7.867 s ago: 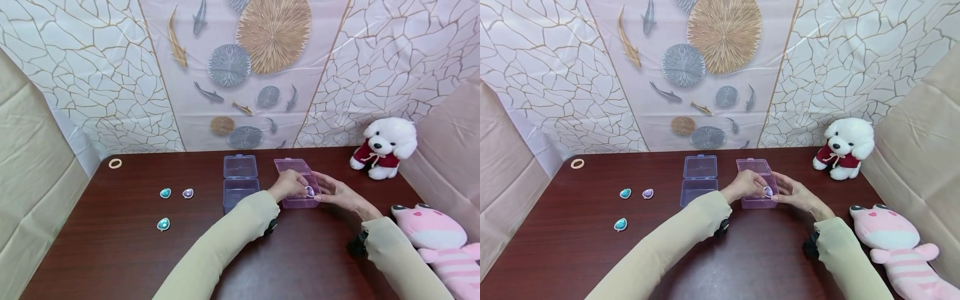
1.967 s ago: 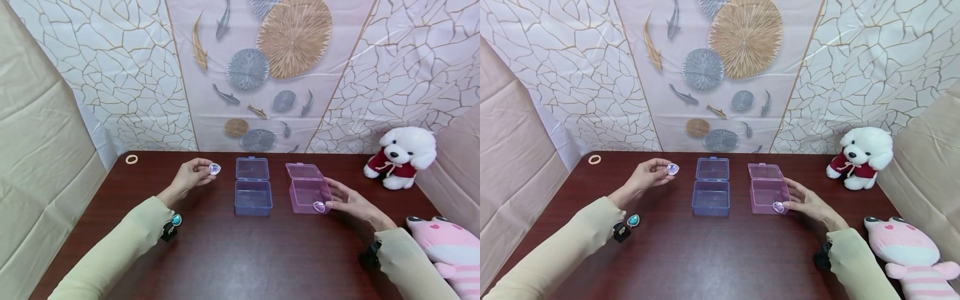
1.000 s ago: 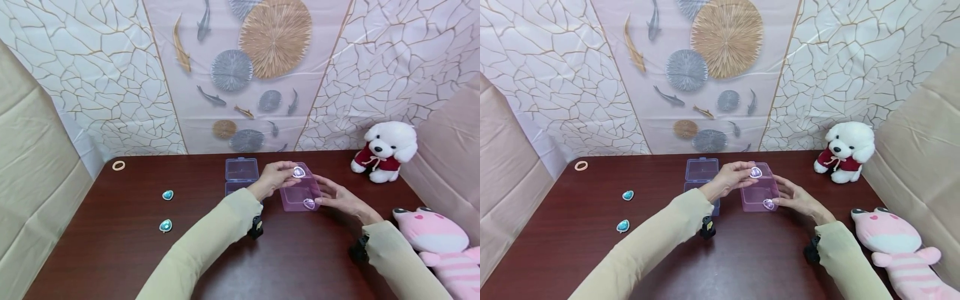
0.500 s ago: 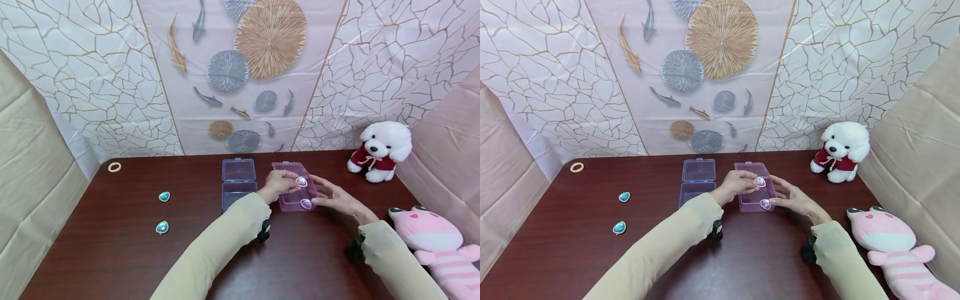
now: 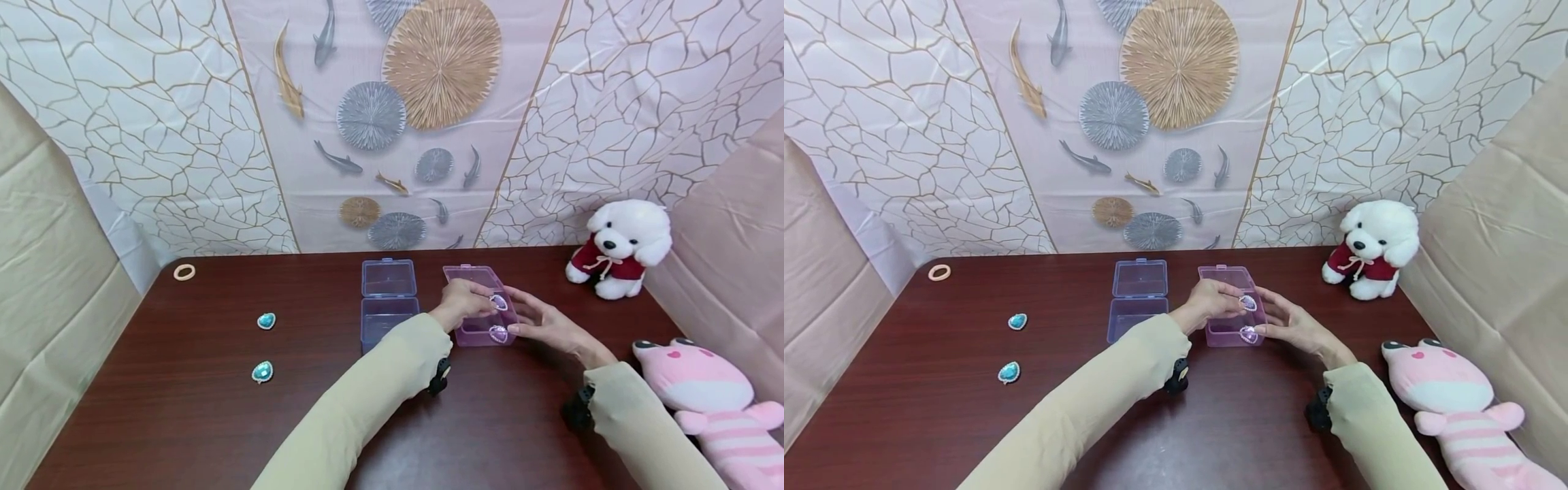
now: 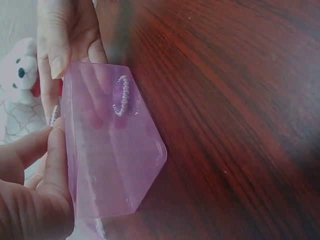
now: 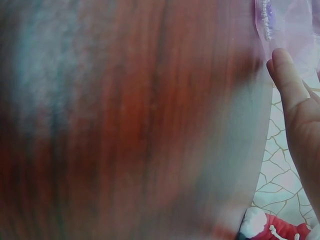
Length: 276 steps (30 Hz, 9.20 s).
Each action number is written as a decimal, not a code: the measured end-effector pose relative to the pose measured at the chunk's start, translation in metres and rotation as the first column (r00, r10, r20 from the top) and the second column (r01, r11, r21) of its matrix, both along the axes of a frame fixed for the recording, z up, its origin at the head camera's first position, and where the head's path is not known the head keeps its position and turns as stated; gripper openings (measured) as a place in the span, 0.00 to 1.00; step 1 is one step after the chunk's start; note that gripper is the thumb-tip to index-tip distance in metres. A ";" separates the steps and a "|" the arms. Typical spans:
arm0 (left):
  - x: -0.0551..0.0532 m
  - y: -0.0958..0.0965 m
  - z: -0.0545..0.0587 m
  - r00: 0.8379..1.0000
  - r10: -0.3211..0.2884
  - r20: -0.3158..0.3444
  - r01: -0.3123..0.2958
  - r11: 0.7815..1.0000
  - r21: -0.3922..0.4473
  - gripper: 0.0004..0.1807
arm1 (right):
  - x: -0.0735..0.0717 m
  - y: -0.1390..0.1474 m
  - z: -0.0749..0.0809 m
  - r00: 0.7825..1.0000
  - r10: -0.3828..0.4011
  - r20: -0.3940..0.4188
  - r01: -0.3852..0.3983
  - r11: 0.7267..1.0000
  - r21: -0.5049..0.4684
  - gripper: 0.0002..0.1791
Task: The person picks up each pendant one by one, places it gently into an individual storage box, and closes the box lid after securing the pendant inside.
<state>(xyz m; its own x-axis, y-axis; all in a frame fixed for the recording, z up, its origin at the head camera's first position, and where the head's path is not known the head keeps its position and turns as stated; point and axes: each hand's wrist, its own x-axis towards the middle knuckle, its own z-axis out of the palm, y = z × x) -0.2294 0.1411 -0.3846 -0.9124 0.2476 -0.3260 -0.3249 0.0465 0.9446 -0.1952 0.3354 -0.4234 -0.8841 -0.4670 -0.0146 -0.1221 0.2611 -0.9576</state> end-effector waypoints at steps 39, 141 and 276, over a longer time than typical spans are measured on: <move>-0.002 0.011 0.007 0.936 -0.241 -0.256 0.017 0.759 -0.651 0.12 | 0.001 0.002 -0.001 1.000 -0.001 -0.021 0.001 1.000 -0.001 0.40; 0.078 -0.391 -0.028 0.941 -0.242 -0.235 0.131 0.905 -0.405 0.26 | 0.010 -0.174 0.009 0.998 0.043 -0.035 -0.045 0.995 -0.088 0.50; -0.012 -0.306 0.024 0.927 -0.273 -0.256 0.129 0.875 -0.466 0.18 | 0.007 -0.174 0.004 0.999 0.010 -0.045 -0.010 1.000 -0.009 0.44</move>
<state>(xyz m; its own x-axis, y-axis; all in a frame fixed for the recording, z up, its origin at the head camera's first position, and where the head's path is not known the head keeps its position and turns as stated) -0.2410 -0.1648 -0.3605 -0.9286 0.3357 -0.1578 0.0369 0.5068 0.8613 -0.1885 0.1616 -0.4190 -0.8792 -0.4755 0.0293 -0.1673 0.2504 -0.9536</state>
